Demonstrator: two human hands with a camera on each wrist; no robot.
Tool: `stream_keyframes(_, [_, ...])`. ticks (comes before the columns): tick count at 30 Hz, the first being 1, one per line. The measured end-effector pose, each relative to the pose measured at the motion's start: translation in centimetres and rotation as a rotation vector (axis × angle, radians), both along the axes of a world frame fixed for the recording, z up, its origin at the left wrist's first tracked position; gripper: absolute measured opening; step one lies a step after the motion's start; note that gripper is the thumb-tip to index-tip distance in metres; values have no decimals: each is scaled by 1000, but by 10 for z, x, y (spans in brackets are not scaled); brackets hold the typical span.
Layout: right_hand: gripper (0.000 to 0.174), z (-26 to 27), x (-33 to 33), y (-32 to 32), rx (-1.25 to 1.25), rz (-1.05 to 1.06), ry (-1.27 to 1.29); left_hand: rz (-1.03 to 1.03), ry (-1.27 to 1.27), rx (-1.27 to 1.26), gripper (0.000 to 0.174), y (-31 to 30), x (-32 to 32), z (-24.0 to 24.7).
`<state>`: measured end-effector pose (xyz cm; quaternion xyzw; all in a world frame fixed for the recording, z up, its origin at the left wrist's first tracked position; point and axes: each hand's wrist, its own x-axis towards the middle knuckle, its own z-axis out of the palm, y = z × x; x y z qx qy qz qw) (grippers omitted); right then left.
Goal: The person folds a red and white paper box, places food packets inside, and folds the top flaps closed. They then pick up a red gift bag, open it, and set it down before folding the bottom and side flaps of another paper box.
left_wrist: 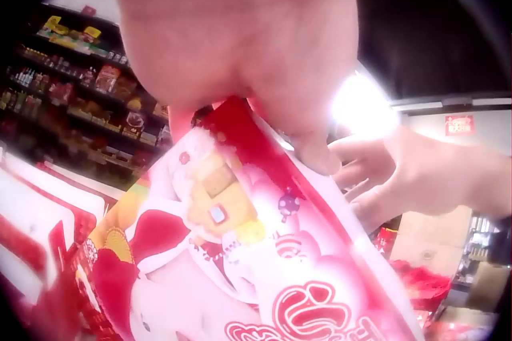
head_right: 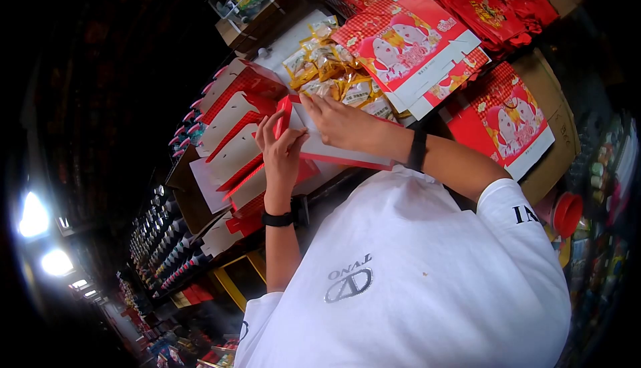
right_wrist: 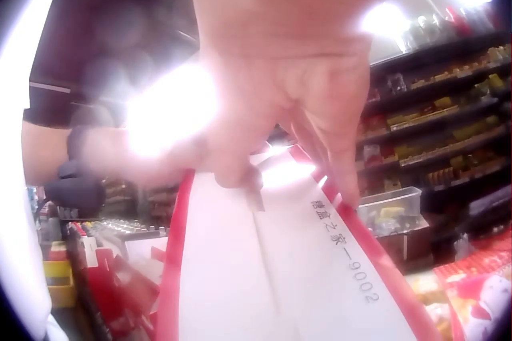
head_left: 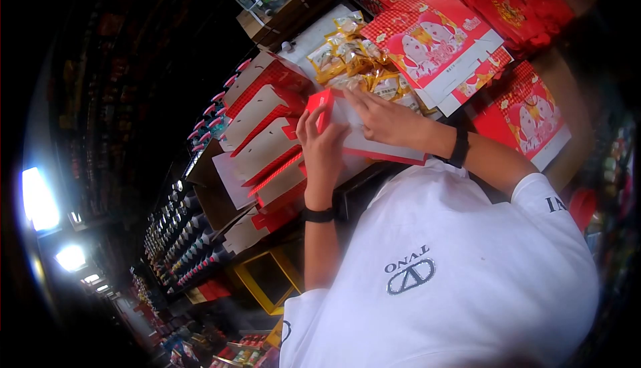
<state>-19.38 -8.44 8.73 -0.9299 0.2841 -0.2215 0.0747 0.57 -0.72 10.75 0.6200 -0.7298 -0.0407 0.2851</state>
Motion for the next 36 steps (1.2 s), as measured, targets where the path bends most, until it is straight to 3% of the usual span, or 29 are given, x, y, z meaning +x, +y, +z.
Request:
stream_keyframes(5, [83, -1, 1, 7, 129, -33, 73, 34, 103, 141, 13, 0, -4, 3])
stream_keyframes(8, [80, -8, 2, 8, 121, -88, 21, 44, 333, 194, 14, 1, -3, -8])
stream_keyframes(11, [77, -19, 2, 7, 67, -92, 16, 31, 343, 163, 17, 1, -1, -8])
stream_keyframes(14, [74, -11, -1, 7, 129, -93, -4, 169, 326, 158, 17, 6, -13, 2])
stream_keyframes(17, [73, -7, 2, 12, 13, -60, 35, 291, -216, 90, 20, 14, -28, 3])
stream_keyframes(20, [71, -15, 9, 14, -151, -99, 74, 377, -126, 55, 23, 15, -31, -13])
stream_keyframes(26, [48, 0, 1, 11, -417, 27, 260, 399, -49, 30, 22, 17, -32, -12])
stream_keyframes(29, [43, 9, -3, 9, -459, 79, 302, 406, 26, 79, 21, 18, -33, -7])
stream_keyframes(32, [34, 1, 0, 8, -466, 24, 209, 389, -61, -5, 20, 21, -33, -9])
stream_keyframes(36, [34, -1, -2, 5, -475, 19, 266, 329, -19, -73, 19, 26, -33, -8])
